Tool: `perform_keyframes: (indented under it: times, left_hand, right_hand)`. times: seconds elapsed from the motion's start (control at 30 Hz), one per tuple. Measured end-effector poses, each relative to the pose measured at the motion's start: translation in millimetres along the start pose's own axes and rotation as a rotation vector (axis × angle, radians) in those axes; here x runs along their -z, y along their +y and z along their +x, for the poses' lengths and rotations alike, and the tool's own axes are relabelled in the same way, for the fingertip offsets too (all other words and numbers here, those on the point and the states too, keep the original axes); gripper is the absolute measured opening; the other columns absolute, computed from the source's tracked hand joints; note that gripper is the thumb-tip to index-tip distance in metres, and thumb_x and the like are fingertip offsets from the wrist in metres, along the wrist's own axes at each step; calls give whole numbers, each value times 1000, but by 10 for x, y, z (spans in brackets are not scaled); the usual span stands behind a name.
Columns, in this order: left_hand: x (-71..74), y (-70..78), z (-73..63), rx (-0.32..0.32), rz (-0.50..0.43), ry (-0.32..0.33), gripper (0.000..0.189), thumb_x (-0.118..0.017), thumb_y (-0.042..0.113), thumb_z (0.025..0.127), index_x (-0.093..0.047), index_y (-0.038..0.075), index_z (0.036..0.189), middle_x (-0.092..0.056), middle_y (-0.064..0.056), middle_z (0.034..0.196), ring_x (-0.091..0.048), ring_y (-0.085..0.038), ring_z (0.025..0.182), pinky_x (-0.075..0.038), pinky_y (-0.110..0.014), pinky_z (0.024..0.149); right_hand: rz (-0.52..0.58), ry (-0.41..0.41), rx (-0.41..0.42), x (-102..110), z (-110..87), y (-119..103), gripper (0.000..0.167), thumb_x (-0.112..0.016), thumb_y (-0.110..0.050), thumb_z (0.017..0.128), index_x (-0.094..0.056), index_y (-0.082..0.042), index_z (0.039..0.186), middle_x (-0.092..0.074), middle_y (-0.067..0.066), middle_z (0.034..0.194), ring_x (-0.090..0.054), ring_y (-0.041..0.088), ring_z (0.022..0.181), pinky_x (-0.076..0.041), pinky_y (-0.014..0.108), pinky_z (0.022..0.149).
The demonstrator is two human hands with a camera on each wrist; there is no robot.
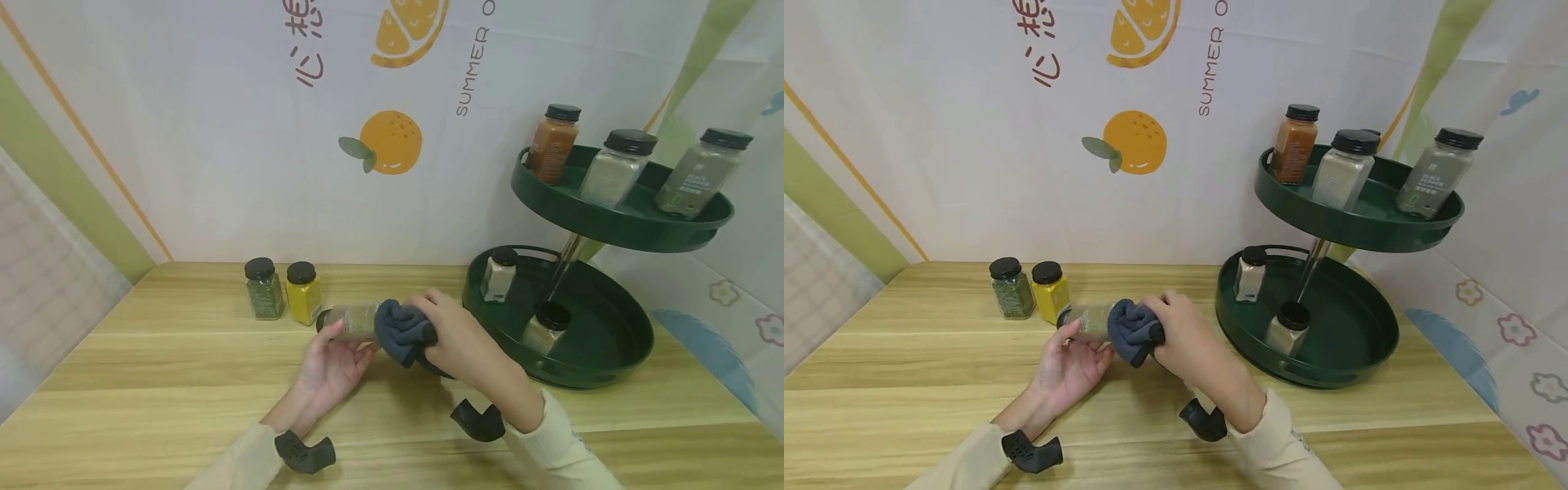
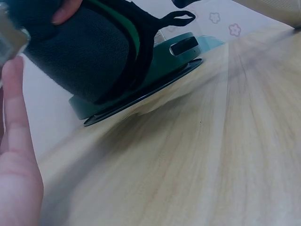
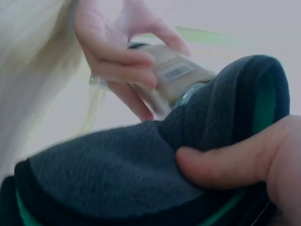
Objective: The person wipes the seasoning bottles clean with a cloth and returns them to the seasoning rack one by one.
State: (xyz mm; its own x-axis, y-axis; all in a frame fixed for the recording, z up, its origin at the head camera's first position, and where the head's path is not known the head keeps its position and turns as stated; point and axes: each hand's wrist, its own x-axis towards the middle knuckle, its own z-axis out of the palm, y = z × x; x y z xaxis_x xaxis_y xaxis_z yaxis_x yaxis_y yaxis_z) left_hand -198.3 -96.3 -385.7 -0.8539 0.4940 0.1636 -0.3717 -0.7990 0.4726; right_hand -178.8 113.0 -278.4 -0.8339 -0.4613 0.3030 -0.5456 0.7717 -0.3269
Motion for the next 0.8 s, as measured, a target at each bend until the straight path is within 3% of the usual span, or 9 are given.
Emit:
perform_keyframes:
  times: [0.2, 0.4, 0.57, 0.7, 0.8]
  left_hand:
    - [-12, -5, 2, 34, -24, 19, 27, -40, 25, 96, -45, 11, 119, -53, -5, 117, -59, -21, 109, -40, -28, 103]
    - [-33, 3, 2, 53, 44, 151, 37, -34, 42, 96, -47, 14, 115, -64, -1, 105, -64, -15, 99, -49, -25, 89]
    - [-43, 5, 13, 42, 82, 213, 42, -35, 47, 95, -34, 14, 120, -66, -1, 98, -65, -11, 91, -50, -21, 80]
    - [-52, -1, 35, 54, 96, 282, 43, -40, 46, 95, -32, 13, 121, -67, -2, 94, -66, -10, 86, -51, -19, 80]
    - [-62, -12, 51, 78, 149, 311, 39, -40, 44, 96, -36, 13, 118, -66, -2, 92, -67, -11, 82, -52, -18, 78]
  right_hand:
    - [-71, 28, -2, 34, -5, 71, 56, -64, 14, 66, -60, -14, 114, -56, 5, 101, -55, 22, 93, -48, 38, 78]
    - [-85, -7, -34, 35, -6, 60, 56, -66, 13, 67, -59, -15, 115, -56, 5, 102, -54, 22, 94, -49, 38, 77]
    - [-133, -34, -101, 46, 2, 60, 51, -67, 7, 69, -60, -18, 113, -57, 5, 102, -55, 22, 94, -49, 38, 75]
    - [-118, 46, -112, 81, 4, 64, 49, -68, 4, 70, -60, -16, 114, -59, 5, 104, -56, 24, 97, -49, 40, 78]
    - [-45, 119, -33, 79, 8, 33, 48, -68, 3, 72, -59, -14, 116, -58, 4, 105, -56, 23, 97, -49, 40, 80]
